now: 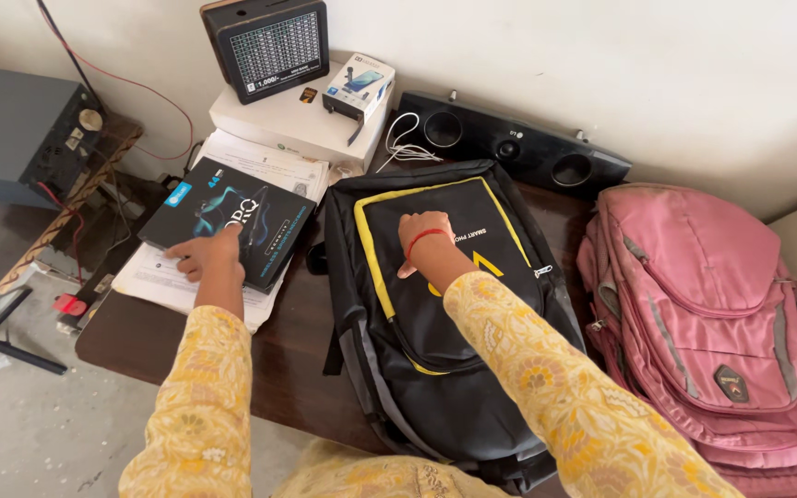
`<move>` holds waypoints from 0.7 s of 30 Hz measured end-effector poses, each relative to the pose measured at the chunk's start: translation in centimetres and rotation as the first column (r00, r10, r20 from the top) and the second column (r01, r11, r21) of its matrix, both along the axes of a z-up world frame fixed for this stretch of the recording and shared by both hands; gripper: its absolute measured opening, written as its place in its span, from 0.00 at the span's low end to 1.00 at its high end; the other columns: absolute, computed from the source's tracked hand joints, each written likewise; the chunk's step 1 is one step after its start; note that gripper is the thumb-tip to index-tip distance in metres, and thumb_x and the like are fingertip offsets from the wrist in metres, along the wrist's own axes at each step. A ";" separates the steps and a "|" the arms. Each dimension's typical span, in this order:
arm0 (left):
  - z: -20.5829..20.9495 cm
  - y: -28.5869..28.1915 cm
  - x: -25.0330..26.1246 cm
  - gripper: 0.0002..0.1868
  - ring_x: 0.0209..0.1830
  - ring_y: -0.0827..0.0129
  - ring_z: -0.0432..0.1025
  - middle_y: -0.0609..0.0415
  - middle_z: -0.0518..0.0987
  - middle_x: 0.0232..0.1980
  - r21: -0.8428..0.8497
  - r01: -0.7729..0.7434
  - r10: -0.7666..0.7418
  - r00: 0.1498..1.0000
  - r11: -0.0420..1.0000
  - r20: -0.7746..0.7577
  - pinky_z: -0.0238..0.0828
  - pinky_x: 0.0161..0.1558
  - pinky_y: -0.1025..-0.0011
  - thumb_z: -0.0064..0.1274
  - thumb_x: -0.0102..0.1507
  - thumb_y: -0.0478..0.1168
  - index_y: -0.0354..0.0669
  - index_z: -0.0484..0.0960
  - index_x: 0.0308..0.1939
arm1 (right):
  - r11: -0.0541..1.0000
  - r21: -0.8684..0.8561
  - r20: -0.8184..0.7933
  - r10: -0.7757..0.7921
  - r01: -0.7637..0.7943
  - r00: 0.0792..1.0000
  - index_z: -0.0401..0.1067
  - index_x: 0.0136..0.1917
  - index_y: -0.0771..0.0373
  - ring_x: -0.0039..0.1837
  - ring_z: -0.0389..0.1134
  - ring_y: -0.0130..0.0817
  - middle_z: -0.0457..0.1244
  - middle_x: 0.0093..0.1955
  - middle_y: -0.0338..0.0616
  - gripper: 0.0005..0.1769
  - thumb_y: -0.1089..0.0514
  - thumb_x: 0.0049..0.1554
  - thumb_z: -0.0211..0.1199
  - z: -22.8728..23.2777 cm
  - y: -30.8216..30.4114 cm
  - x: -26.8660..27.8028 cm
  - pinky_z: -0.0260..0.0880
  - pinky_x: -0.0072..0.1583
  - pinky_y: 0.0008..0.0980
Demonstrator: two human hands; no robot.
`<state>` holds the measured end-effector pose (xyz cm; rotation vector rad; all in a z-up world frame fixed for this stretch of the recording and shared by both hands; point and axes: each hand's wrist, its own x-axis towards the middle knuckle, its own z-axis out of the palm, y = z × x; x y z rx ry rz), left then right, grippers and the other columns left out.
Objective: The person opens a pink backpack and places a book and a notebook inside, then closes it. They then open a black backpack, place a box and a stack of papers inside, and close it. The person repeats the process with the pink backpack, adding more items.
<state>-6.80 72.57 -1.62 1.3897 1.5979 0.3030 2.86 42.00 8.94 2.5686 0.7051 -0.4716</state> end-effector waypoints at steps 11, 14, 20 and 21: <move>1.0 1.6 0.1 0.84 0.68 0.40 0.60 0.27 0.60 0.67 -0.066 -0.022 0.002 0.957 0.998 -0.291 0.67 0.61 0.43 0.77 0.44 0.63 0.39 0.27 0.80 | 0.996 0.085 0.029 -0.014 0.012 0.999 0.69 0.62 0.60 0.54 0.75 0.40 0.70 0.56 0.39 0.52 0.28 0.35 0.82 -0.3 -0.7 -0.3 0.76 0.54 0.37; 0.1 3.0 0.7 0.83 0.69 0.42 0.61 0.31 0.61 0.68 -0.141 -0.053 0.013 0.962 0.989 -0.272 0.69 0.60 0.41 0.78 0.43 0.58 0.42 0.28 0.82 | 0.996 0.084 0.054 0.015 -0.019 0.998 0.68 0.62 0.61 0.55 0.75 0.41 0.69 0.57 0.39 0.53 0.28 0.35 0.82 -0.2 -1.0 -0.2 0.73 0.57 0.37; 0.0 3.9 1.5 0.75 0.69 0.45 0.62 0.36 0.55 0.73 -0.194 -0.137 0.114 0.986 0.971 -0.125 0.69 0.59 0.48 0.80 0.43 0.55 0.42 0.41 0.79 | 0.997 0.083 0.016 -0.008 0.007 1.000 0.67 0.63 0.61 0.55 0.75 0.40 0.69 0.58 0.39 0.53 0.29 0.36 0.82 0.1 -0.8 0.0 0.77 0.55 0.37; 0.3 3.3 1.5 0.69 0.66 0.49 0.66 0.39 0.60 0.71 -0.206 -0.170 0.186 0.981 0.964 0.058 0.71 0.59 0.50 0.79 0.43 0.48 0.42 0.45 0.77 | 0.997 0.076 0.006 -0.013 0.013 1.000 0.67 0.63 0.61 0.55 0.75 0.40 0.69 0.58 0.39 0.53 0.28 0.36 0.81 0.1 -0.8 0.0 0.77 0.55 0.37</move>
